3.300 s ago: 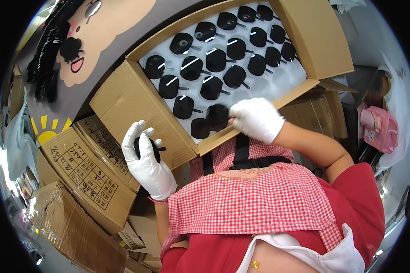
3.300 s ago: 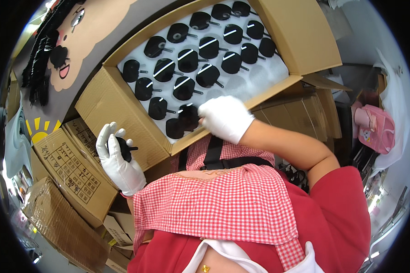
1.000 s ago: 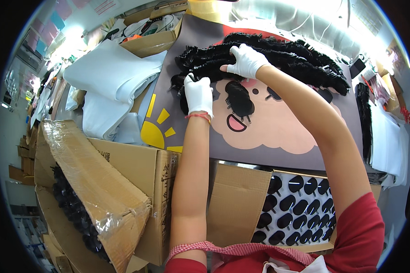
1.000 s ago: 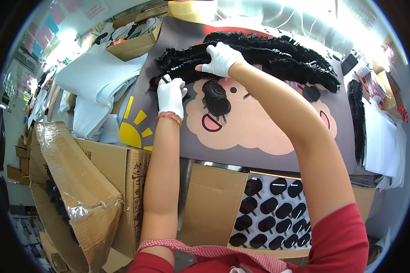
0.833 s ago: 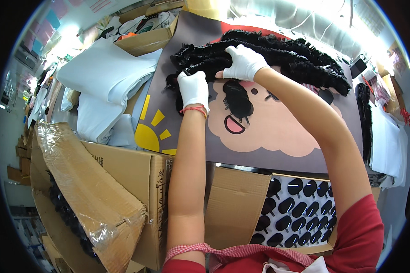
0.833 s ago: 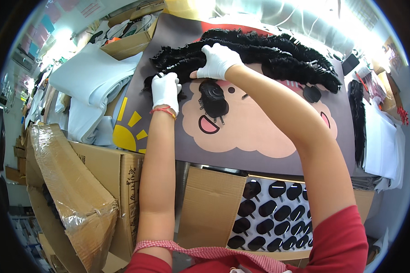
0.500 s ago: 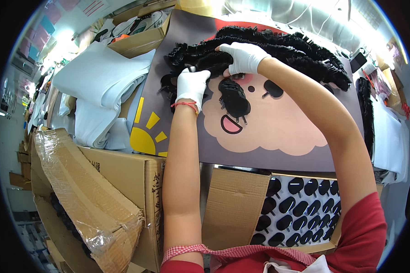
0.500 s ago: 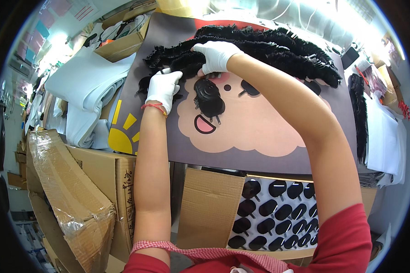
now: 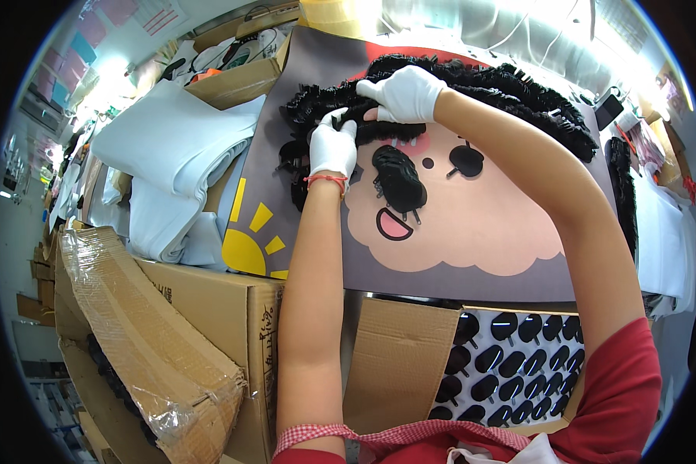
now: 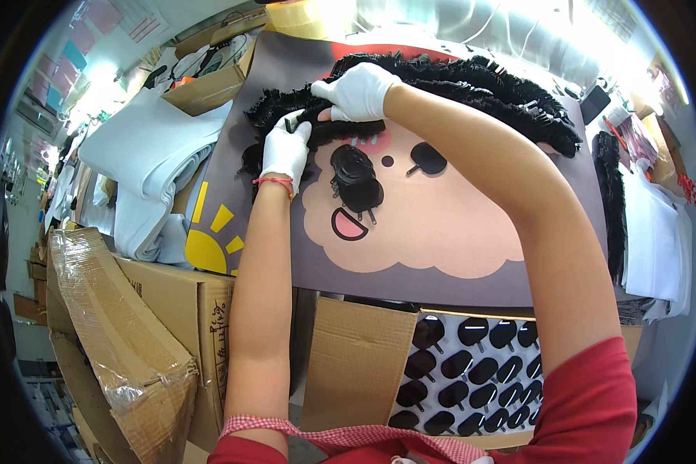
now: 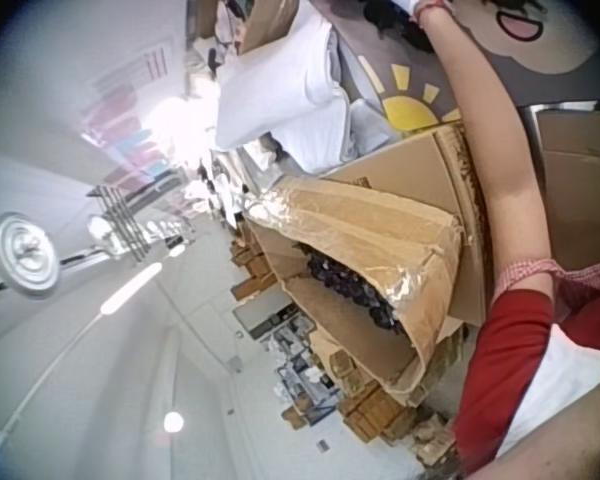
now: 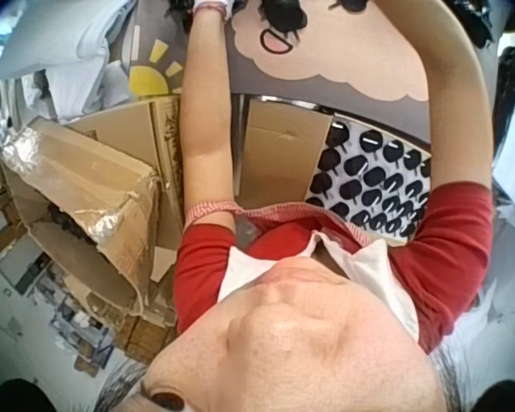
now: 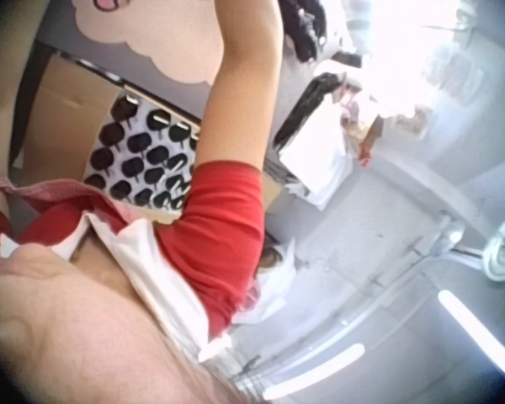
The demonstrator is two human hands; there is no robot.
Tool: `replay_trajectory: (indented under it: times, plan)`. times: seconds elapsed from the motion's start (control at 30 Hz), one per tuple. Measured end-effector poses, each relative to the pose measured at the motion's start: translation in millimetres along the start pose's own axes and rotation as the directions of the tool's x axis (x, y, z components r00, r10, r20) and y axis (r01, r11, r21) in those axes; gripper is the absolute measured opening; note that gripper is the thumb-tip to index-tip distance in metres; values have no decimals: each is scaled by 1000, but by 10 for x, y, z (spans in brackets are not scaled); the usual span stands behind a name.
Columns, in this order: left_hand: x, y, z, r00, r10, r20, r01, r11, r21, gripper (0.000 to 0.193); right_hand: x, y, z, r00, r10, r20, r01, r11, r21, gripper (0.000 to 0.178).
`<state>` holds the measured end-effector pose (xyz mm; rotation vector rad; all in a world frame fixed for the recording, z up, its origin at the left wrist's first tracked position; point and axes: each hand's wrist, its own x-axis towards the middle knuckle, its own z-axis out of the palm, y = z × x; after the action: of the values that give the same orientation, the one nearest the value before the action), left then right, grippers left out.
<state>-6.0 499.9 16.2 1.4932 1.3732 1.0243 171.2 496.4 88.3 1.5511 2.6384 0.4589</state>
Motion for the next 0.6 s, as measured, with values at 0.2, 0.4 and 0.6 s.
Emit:
replay_trajectory:
  times: [0.2,0.4,0.6]
  plan:
    - [-11,10,50,994,107,1,-106,990,-94,15,-27,60,14,993,-120,-10,120,988,92,13]
    - [-520,260,286,949,315,24,-311,943,-120,14,-721,140,-152,969,-161,-187,173,984,51,14]
    - [-1589,686,1029,862,506,41,-463,818,-342,11,-2215,217,-640,965,-154,-214,148,988,-42,20]
